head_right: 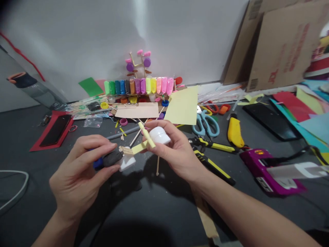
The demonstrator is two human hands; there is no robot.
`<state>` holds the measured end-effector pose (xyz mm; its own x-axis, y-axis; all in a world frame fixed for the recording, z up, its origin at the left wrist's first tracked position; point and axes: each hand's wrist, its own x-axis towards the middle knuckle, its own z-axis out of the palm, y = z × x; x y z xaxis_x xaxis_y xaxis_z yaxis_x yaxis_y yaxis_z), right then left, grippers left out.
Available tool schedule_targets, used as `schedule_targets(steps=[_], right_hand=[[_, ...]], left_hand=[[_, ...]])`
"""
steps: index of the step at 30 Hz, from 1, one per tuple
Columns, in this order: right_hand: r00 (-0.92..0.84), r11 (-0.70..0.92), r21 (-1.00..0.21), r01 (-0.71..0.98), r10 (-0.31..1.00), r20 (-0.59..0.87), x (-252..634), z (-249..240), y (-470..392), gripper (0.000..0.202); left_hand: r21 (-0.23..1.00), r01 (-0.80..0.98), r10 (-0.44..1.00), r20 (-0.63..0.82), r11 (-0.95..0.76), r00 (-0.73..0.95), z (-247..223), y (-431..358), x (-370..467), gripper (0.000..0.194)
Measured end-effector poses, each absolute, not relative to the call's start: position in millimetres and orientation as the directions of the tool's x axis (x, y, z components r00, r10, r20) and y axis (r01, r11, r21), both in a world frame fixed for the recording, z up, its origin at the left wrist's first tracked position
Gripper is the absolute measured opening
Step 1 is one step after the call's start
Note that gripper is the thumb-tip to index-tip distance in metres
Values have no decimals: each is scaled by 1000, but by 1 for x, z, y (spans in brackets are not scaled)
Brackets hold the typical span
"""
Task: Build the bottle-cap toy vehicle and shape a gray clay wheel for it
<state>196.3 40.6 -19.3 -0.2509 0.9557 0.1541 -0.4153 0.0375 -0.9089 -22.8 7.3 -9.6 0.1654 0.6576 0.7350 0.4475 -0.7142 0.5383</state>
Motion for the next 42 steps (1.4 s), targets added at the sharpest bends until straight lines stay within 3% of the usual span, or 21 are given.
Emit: schedule_targets(steps=[4, 7, 13, 16, 20, 25, 29, 32, 36, 42], right_hand=[[-256, 19, -902, -431, 956, 142, 195, -20, 40, 32], [-267, 6, -900, -437, 954, 136, 195, -22, 39, 31], [-273, -7, -895, -447, 953, 129, 194, -24, 39, 31], [-269, -18, -891, -454, 956, 118, 193, -22, 39, 33], [-256, -26, -884, -466, 961, 106, 192, -20, 39, 34], [-224, 14, -899, -439, 967, 125, 194, -20, 38, 41], [-200, 123, -928, -351, 959, 202, 197, -22, 37, 35], [-186, 184, -932, -313, 950, 250, 199, -24, 37, 34], [-183, 237, -927, -291, 937, 298, 201, -28, 38, 35], [-199, 240, -938, -252, 935, 292, 201, -26, 37, 34]], left_hand=[[233, 621, 490, 825, -749, 281, -7, 7, -28, 37], [70, 714, 455, 813, -697, 364, -6, 5, -33, 31], [-27, 752, 397, 836, -659, 378, -4, 5, -34, 23], [-30, 728, 387, 831, -685, 399, -4, 9, -36, 30], [67, 654, 399, 837, -754, 374, -5, 12, -36, 51], [388, 539, 559, 806, -748, 195, -10, 8, -25, 36], [650, 338, 709, 701, -680, 77, -12, 4, -17, 36], [776, 235, 804, 593, -586, 47, -13, 2, -16, 38], [859, 191, 874, 486, -475, -10, -14, -1, -13, 37], [853, 234, 869, 492, -467, -59, -13, -4, -8, 34]])
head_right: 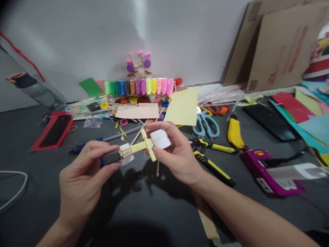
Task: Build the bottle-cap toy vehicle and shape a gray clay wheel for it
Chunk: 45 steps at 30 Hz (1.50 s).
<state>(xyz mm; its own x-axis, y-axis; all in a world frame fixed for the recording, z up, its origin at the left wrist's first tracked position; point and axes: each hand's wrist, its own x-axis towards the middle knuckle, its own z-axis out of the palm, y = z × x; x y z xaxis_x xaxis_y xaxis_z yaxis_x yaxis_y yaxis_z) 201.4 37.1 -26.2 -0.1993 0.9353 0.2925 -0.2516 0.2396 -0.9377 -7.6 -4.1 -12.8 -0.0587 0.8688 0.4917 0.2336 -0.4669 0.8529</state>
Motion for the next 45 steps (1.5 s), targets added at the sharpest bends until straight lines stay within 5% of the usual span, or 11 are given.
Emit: schedule_targets(steps=[10, 15, 22, 37, 45], right_hand=[[-190, 153, -936, -317, 957, 220, 197, -27, 40, 35], [-185, 116, -937, -330, 965, 185, 196, -26, 40, 39], [-184, 97, -931, -351, 968, 171, 195, -25, 40, 40], [-188, 62, -922, -382, 972, 143, 194, -23, 41, 44], [-75, 197, -956, -219, 973, 218, 193, -25, 32, 36]], left_hand=[[795, 306, 825, 562, -524, -49, -15, -6, -11, 55], [796, 325, 827, 558, -511, -68, -14, -8, -9, 40], [760, 351, 798, 600, -547, -54, -15, -6, -11, 45], [903, 172, 912, 408, -394, -51, -18, -6, -13, 26], [690, 450, 742, 665, -567, -85, -20, -7, -8, 51]])
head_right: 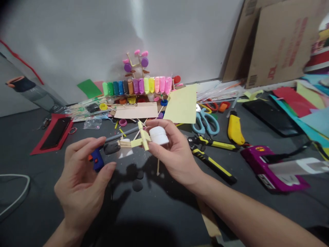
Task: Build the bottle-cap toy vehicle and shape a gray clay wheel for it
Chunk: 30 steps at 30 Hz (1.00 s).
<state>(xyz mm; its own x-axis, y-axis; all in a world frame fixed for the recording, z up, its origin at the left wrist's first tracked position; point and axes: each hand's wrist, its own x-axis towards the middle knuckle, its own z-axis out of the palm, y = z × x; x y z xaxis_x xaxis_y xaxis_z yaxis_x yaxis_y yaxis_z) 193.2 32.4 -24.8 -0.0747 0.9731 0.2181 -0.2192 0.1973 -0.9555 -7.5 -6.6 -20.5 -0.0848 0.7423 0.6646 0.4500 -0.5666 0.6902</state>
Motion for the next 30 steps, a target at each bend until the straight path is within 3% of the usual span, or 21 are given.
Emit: schedule_targets(steps=[4, 9, 12, 17, 20, 27, 30], right_hand=[[8, 320, -946, -50, 947, 320, 187, -17, 21, 30], [-6, 483, -874, 57, 875, 483, 183, -16, 13, 34], [-24, 529, -840, 121, 848, 530, 183, -18, 12, 34], [-31, 459, -883, 93, 888, 459, 183, -19, 13, 33], [-33, 383, -923, 39, 924, 382, 182, -18, 13, 32], [-36, 256, -965, -50, 966, 258, 180, -17, 15, 29], [-42, 151, -980, -129, 987, 157, 183, -21, 23, 27]], left_hand=[[589, 628, 727, 685, -509, -53, -19, -5, -6, 38], [560, 689, 750, 660, -460, -36, -17, -3, -8, 28], [467, 767, 735, 678, -440, 8, -15, -3, -10, 23], [197, 884, 626, 770, -424, 128, -13, -1, -13, 24], [96, 903, 577, 795, -419, 184, -13, 0, -14, 21], [109, 897, 600, 776, -429, 193, -12, 0, -16, 17], [235, 859, 645, 752, -454, 135, -13, -1, -16, 30]])
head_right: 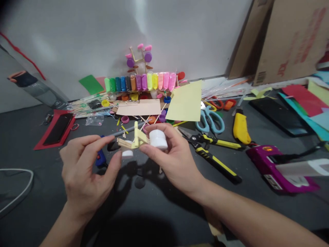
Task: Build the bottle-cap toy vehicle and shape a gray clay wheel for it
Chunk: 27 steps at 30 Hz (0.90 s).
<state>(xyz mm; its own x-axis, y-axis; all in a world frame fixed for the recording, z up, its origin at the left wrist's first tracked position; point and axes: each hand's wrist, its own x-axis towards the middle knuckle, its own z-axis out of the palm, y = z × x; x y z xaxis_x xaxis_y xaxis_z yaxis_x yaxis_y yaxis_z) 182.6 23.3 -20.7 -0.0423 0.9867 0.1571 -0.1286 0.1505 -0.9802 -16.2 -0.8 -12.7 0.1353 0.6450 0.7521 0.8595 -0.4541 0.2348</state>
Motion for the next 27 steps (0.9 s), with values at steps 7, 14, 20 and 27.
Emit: schedule_targets(steps=[7, 14, 20, 27], right_hand=[[-210, 4, -940, -342, 974, 80, 192, -31, 39, 35], [-282, 88, -989, -118, 952, 118, 198, -21, 45, 49], [-13, 300, -888, 348, 949, 316, 237, -4, 69, 22], [-6, 202, -538, 818, 939, 345, 275, 13, 75, 14]], left_hand=[[987, 112, 993, 117, -118, 19, -16, -2, -6, 76], [990, 37, 988, -139, 137, 61, -14, -2, 2, 31], [998, 52, 954, 54, -40, -297, -20, 9, -5, 35], [994, 83, 860, 106, -75, -499, -21, 11, -5, 37]])
